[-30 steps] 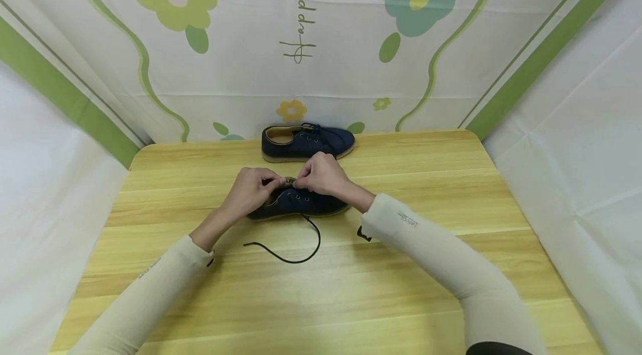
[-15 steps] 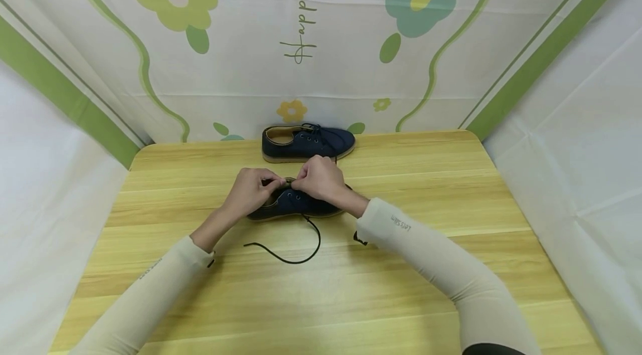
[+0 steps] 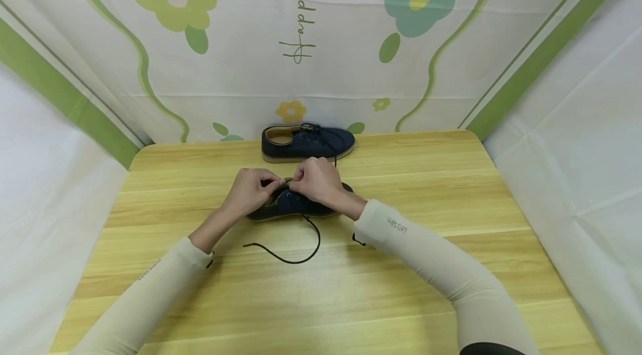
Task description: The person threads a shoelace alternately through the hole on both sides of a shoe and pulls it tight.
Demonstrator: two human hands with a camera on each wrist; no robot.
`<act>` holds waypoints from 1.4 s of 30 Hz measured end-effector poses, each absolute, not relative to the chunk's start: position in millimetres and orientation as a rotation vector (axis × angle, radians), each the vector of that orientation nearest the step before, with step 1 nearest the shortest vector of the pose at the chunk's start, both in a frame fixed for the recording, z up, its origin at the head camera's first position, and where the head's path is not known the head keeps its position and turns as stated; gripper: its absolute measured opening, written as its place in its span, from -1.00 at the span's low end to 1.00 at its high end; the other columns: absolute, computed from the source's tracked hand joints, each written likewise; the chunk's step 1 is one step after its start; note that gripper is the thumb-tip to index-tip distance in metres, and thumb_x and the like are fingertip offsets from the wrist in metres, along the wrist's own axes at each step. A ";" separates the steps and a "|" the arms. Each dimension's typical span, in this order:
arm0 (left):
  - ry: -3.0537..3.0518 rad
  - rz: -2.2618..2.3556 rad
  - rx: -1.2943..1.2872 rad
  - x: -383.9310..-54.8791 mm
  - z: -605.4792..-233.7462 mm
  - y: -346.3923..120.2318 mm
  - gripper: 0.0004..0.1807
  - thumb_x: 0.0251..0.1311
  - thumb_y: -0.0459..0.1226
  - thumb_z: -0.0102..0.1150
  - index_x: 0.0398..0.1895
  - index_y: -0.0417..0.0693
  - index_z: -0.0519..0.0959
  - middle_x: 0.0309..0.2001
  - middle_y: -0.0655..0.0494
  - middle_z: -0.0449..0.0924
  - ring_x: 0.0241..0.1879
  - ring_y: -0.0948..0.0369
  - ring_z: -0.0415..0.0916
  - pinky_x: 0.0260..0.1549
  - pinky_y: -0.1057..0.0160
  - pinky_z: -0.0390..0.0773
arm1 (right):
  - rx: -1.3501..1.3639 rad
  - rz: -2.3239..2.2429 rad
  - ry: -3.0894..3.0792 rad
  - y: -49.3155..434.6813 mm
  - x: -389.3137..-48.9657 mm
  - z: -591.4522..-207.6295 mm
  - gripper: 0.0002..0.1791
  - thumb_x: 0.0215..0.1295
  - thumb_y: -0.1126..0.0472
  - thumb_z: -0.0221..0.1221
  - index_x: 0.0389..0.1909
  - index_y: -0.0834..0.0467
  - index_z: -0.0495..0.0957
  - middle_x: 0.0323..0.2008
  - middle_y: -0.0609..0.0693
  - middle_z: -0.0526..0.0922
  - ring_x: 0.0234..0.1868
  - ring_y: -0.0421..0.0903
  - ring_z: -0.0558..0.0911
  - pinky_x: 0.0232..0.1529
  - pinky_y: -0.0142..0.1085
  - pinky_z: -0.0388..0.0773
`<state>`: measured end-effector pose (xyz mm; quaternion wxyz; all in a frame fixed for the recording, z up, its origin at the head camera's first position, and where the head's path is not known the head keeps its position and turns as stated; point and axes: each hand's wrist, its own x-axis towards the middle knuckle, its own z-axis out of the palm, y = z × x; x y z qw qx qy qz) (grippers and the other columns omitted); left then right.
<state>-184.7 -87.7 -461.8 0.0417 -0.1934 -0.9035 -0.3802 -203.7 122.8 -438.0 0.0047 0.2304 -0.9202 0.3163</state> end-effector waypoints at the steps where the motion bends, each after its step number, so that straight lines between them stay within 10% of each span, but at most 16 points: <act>1: -2.764 -1.164 -0.592 -184.7 -462.1 -88.0 -0.87 0.40 -0.27 0.38 -0.26 -0.05 0.88 -0.24 0.11 0.84 -0.30 0.21 0.73 -0.24 0.15 0.66 | 0.724 0.988 -2.872 122.8 -204.0 -439.0 -0.85 0.20 0.13 0.49 -0.53 0.02 0.79 -0.56 -0.17 0.74 -0.59 -0.25 0.60 -0.54 -0.34 0.51; 18: -2.749 -1.124 -0.583 -184.5 -461.7 -90.9 -0.91 0.33 -0.28 0.45 -0.26 -0.07 0.88 -0.27 0.09 0.85 -0.29 0.14 0.77 -0.28 0.12 0.68 | 0.943 1.171 -2.873 124.9 -213.6 -441.6 -0.90 0.39 0.17 0.42 -0.20 0.09 0.87 -0.24 -0.06 0.79 -0.22 -0.13 0.64 -0.21 -0.27 0.55; 42: -2.739 -1.179 -0.583 -181.1 -460.9 -89.4 -0.93 0.32 -0.31 0.46 -0.27 -0.08 0.88 -0.26 0.09 0.84 -0.28 0.17 0.77 -0.30 0.16 0.64 | 0.249 2.314 -2.642 144.8 -227.2 -427.8 -0.73 0.59 0.29 0.19 0.05 0.45 0.65 -0.12 0.21 0.81 -0.06 0.04 0.82 0.16 0.07 0.66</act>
